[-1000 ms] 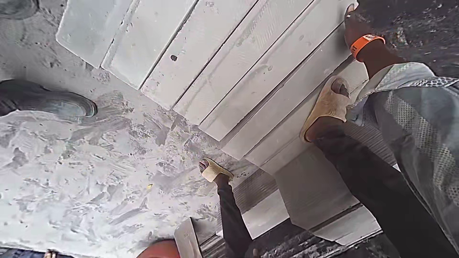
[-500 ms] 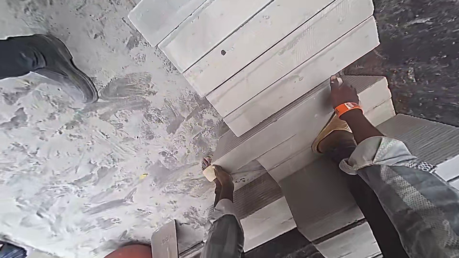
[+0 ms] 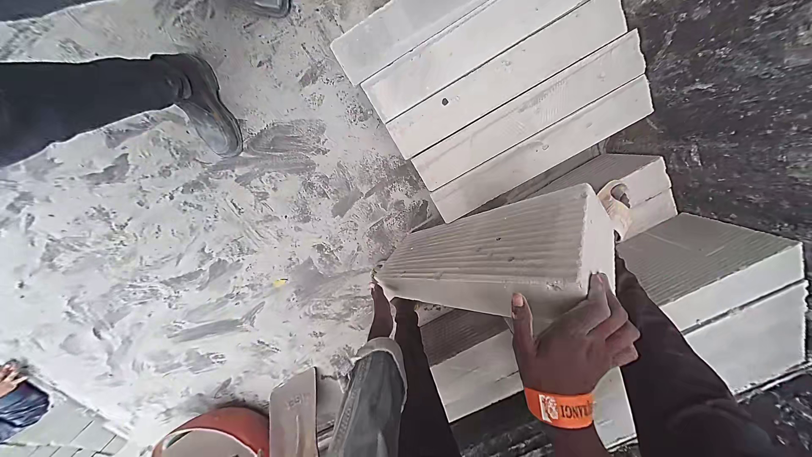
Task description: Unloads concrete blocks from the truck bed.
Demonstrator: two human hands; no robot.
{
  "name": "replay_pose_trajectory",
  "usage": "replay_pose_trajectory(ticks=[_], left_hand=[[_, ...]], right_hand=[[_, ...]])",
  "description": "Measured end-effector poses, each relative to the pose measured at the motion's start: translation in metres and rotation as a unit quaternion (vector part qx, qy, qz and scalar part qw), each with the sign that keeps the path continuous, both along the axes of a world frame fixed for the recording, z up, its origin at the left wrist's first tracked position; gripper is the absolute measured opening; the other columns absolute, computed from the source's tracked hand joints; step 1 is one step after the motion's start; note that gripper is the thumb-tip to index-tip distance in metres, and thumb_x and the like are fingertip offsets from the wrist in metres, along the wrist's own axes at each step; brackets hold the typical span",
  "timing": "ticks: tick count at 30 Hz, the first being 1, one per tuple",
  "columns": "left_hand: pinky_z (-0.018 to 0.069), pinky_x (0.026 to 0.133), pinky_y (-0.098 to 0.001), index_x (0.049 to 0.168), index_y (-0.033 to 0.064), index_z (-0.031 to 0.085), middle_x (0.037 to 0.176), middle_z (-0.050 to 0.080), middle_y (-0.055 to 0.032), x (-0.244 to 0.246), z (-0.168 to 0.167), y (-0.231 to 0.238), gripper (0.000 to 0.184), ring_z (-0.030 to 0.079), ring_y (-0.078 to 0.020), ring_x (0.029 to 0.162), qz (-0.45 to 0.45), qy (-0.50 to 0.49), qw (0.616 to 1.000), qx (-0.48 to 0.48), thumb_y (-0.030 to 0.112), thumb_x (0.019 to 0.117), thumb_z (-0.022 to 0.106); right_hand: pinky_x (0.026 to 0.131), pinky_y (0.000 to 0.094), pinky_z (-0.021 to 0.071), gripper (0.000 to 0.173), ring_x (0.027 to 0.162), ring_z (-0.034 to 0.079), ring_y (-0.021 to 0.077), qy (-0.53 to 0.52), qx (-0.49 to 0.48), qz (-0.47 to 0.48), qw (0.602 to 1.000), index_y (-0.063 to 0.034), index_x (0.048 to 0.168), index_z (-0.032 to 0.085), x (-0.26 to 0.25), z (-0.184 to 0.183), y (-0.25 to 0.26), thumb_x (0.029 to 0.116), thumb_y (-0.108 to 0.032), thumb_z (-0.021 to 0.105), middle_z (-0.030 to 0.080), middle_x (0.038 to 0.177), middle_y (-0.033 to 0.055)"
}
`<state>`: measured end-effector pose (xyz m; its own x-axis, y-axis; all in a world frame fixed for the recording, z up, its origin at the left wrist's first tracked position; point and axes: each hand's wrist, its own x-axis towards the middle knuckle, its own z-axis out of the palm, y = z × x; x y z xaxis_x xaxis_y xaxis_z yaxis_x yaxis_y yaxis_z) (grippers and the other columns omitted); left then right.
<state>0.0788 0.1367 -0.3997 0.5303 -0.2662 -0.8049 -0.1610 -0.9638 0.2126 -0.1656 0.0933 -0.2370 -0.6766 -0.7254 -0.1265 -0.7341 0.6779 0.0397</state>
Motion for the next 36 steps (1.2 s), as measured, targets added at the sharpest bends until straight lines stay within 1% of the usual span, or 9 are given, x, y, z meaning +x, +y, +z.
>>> replay_pose_trajectory(ticks=[2,4,8,14,19,25,30,34,36], left_hand=[[0.0435,0.102,-0.0635,0.161,0.0047,0.024,0.162,0.029,-0.0282,0.025,-0.002,0.051,0.066,0.035,-0.0433,0.146,0.045,0.065,0.997,-0.015,0.048,0.1117,0.017],[0.0321,0.111,-0.0678,0.165,0.0211,0.016,0.171,0.017,-0.0126,0.041,0.031,0.046,0.069,0.023,-0.0363,0.154,0.157,0.166,0.966,0.124,0.061,0.1078,0.012],[0.0497,0.093,-0.0671,0.16,0.0283,0.031,0.159,0.042,-0.0155,0.009,0.082,0.039,0.087,0.05,-0.0405,0.136,0.28,0.224,0.925,0.128,0.084,0.0942,0.017],[0.059,0.084,-0.0405,0.135,0.0101,0.056,0.115,0.07,-0.0122,-0.007,0.133,0.0,0.038,0.07,-0.019,0.099,0.342,0.244,0.908,-0.018,0.033,0.1087,0.042],[0.057,0.087,-0.0435,0.138,0.0091,0.056,0.123,0.067,-0.0153,0.04,0.116,0.015,0.04,0.068,-0.0224,0.105,0.3,0.228,0.926,0.038,0.033,0.1069,0.048],[0.0533,0.097,-0.0549,0.144,0.0126,0.053,0.135,0.063,-0.0177,0.083,0.083,0.036,0.054,0.063,-0.031,0.121,0.267,0.252,0.926,0.085,0.042,0.0993,0.061],[0.0561,0.088,-0.0559,0.143,0.0112,0.049,0.129,0.064,-0.0209,0.124,0.079,0.031,0.063,0.065,-0.0345,0.114,0.276,0.279,0.909,0.14,0.048,0.0948,0.065],[0.0548,0.092,-0.0433,0.141,0.0128,0.055,0.131,0.064,-0.0135,0.176,0.09,0.025,0.047,0.064,-0.0234,0.115,0.236,0.266,0.933,0.052,0.043,0.1051,0.049],[0.0458,0.106,-0.0424,0.146,0.0004,0.047,0.145,0.052,-0.0207,0.2,0.078,0.047,0.047,0.054,-0.025,0.129,0.267,0.215,0.936,-0.077,0.03,0.112,0.035]], right_hand=[[0.096,0.0593,0.0389,0.111,0.124,0.054,0.0447,-0.029,0.006,0.038,0.999,0.009,0.145,0.048,0.037,0.029,0.012,0.0808,-0.081,0.045,0.052,0.146,0.0309],[0.098,0.0559,0.0395,0.114,0.127,0.054,0.0402,-0.042,0.025,0.08,0.996,0.0062,0.148,0.048,0.067,0.05,0.025,0.0784,-0.084,0.045,0.052,0.149,0.0283],[0.096,0.0499,0.0432,0.113,0.126,0.057,0.0344,-0.037,0.046,0.172,0.983,0.0022,0.145,0.052,0.112,0.073,0.062,0.0767,-0.087,0.044,0.055,0.147,0.0256],[0.096,0.0482,0.05,0.106,0.125,0.062,0.0374,-0.125,0.123,0.249,0.952,0.0053,0.14,0.058,0.17,0.124,0.113,0.0791,-0.081,0.049,0.059,0.141,0.0294],[0.097,0.0504,0.0495,0.084,0.121,0.062,0.0339,-0.294,0.065,0.245,0.922,-0.0035,0.138,0.062,0.149,0.143,0.102,0.0884,-0.071,0.051,0.061,0.14,0.0226],[0.102,0.0647,0.0437,0.081,0.133,0.054,0.0417,-0.254,-0.014,0.161,0.954,-0.001,0.146,0.054,0.09,0.079,0.045,0.0968,-0.063,0.04,0.055,0.147,0.0236],[0.103,0.0527,0.0514,0.07,0.121,0.066,0.0348,-0.31,0.004,0.148,0.939,0.0036,0.14,0.059,0.112,0.058,0.061,0.1014,-0.051,0.037,0.067,0.132,0.0234],[0.101,0.0588,0.0518,0.072,0.118,0.068,0.0388,-0.311,0.044,0.204,0.927,0.0052,0.136,0.062,0.163,0.06,0.064,0.101,-0.053,0.038,0.067,0.131,0.025],[0.104,0.0542,0.0509,0.073,0.125,0.064,0.0344,-0.332,0.031,0.218,0.917,0.0029,0.143,0.057,0.194,0.059,0.071,0.1015,-0.054,0.036,0.062,0.14,0.0222]])
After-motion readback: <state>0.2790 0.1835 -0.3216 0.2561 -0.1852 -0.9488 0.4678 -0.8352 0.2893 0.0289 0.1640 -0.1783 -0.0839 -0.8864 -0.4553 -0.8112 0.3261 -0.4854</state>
